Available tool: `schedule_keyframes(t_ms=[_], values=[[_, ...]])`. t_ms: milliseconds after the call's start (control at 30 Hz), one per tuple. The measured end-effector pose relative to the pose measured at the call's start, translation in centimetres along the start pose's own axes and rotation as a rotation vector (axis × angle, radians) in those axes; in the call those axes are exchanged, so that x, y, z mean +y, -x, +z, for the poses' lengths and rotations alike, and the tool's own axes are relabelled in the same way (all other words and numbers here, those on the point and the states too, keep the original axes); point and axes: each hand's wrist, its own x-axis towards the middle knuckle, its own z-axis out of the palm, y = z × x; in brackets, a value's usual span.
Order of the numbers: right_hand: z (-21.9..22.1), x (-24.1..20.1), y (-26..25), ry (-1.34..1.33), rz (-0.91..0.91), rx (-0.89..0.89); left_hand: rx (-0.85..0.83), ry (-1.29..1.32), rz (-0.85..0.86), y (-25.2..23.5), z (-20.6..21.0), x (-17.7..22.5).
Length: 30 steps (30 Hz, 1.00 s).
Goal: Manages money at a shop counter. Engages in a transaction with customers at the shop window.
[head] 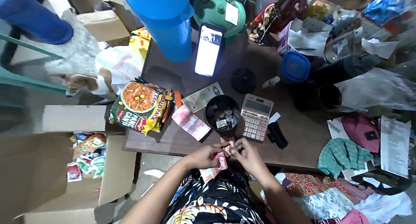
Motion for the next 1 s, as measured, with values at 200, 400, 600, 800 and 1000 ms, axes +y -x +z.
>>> schedule_keyframes(t_ms=[200,400,600,800,1000], values=[[3.6,1.3,-1.4,0.160,-0.103,0.196,0.293,0.092,0.090,2.7,0.8,-0.4],[4.3,0.2,-1.2,0.339,-0.279,0.290,0.744,0.357,-0.015,7.4,1.9,2.5],[4.2,0.0,-0.9,0.406,-0.528,0.447,0.985,0.590,-0.101,9.1,2.0,5.5],[5.3,-4.2,0.3,0.101,-0.939,0.274,0.798,0.810,-0.139,9.4,1.9,7.7],[6.4,-8.6,-0.1,-0.434,-0.564,0.056,0.874,0.846,0.052,11.0,0.8,6.8]])
